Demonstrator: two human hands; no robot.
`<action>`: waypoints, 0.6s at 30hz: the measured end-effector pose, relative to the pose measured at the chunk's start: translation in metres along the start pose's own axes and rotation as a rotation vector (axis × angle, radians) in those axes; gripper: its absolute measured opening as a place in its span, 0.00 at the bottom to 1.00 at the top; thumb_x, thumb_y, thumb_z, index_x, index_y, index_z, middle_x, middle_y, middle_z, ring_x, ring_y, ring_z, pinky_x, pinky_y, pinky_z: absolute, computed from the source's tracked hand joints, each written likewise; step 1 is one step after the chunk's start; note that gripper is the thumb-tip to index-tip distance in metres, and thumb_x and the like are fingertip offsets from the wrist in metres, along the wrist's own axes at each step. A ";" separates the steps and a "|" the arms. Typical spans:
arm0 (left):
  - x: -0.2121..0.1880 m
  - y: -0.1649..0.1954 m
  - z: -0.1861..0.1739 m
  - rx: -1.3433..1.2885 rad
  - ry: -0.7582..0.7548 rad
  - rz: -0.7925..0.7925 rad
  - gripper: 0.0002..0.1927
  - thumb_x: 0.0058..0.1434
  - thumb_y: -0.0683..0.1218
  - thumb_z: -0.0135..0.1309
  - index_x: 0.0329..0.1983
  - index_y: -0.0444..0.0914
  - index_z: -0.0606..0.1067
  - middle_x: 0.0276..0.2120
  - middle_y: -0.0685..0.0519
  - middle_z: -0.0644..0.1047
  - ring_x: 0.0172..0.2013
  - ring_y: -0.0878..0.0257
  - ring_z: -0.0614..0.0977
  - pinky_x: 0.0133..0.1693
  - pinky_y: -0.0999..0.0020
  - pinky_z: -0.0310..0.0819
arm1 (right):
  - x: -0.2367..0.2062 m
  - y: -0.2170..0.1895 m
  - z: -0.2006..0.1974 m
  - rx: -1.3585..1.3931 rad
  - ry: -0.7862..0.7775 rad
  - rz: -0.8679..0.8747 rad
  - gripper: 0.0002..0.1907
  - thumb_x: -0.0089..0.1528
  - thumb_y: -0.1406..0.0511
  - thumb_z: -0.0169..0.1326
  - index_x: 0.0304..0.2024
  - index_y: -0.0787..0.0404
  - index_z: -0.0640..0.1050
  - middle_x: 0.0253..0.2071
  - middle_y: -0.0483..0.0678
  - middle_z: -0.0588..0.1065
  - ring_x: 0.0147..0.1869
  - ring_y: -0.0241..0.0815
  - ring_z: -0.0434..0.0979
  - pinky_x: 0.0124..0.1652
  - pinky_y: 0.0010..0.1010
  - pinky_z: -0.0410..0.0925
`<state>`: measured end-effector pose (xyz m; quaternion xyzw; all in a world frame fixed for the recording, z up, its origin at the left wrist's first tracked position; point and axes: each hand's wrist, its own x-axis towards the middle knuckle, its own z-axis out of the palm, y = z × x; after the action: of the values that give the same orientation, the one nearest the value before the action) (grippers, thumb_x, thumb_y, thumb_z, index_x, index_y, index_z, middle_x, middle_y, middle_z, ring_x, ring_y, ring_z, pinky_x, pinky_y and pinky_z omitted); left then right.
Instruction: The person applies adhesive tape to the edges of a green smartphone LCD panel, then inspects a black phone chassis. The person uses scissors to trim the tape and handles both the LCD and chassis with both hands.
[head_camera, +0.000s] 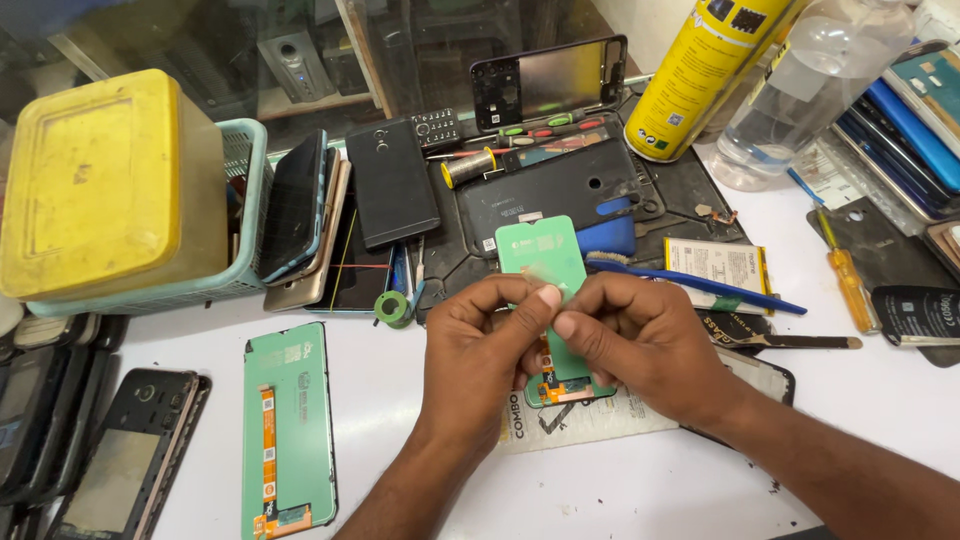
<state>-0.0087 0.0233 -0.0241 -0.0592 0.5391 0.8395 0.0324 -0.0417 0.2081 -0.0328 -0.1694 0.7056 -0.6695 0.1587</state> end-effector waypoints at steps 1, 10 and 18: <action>0.000 0.002 0.002 -0.024 0.016 0.001 0.07 0.62 0.45 0.61 0.34 0.34 0.80 0.17 0.57 0.74 0.16 0.74 0.72 0.17 0.79 0.59 | 0.001 0.001 0.000 0.019 -0.019 -0.014 0.08 0.64 0.65 0.58 0.35 0.65 0.77 0.22 0.41 0.72 0.21 0.26 0.69 0.20 0.19 0.62; 0.004 0.017 -0.008 0.004 0.114 0.099 0.08 0.61 0.46 0.62 0.34 0.36 0.80 0.16 0.58 0.73 0.15 0.73 0.71 0.16 0.79 0.59 | -0.004 -0.008 -0.001 0.039 -0.002 -0.030 0.11 0.61 0.62 0.58 0.41 0.62 0.77 0.26 0.40 0.74 0.22 0.26 0.71 0.21 0.19 0.65; 0.003 0.012 -0.006 -0.101 -0.015 0.001 0.08 0.61 0.44 0.60 0.38 0.34 0.82 0.16 0.56 0.72 0.15 0.73 0.69 0.16 0.78 0.57 | -0.004 -0.005 0.000 0.011 -0.040 -0.048 0.10 0.67 0.64 0.54 0.34 0.64 0.77 0.23 0.43 0.73 0.21 0.28 0.70 0.20 0.20 0.63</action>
<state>-0.0125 0.0125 -0.0163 -0.0540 0.4960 0.8660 0.0330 -0.0379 0.2099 -0.0277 -0.1987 0.6942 -0.6736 0.1577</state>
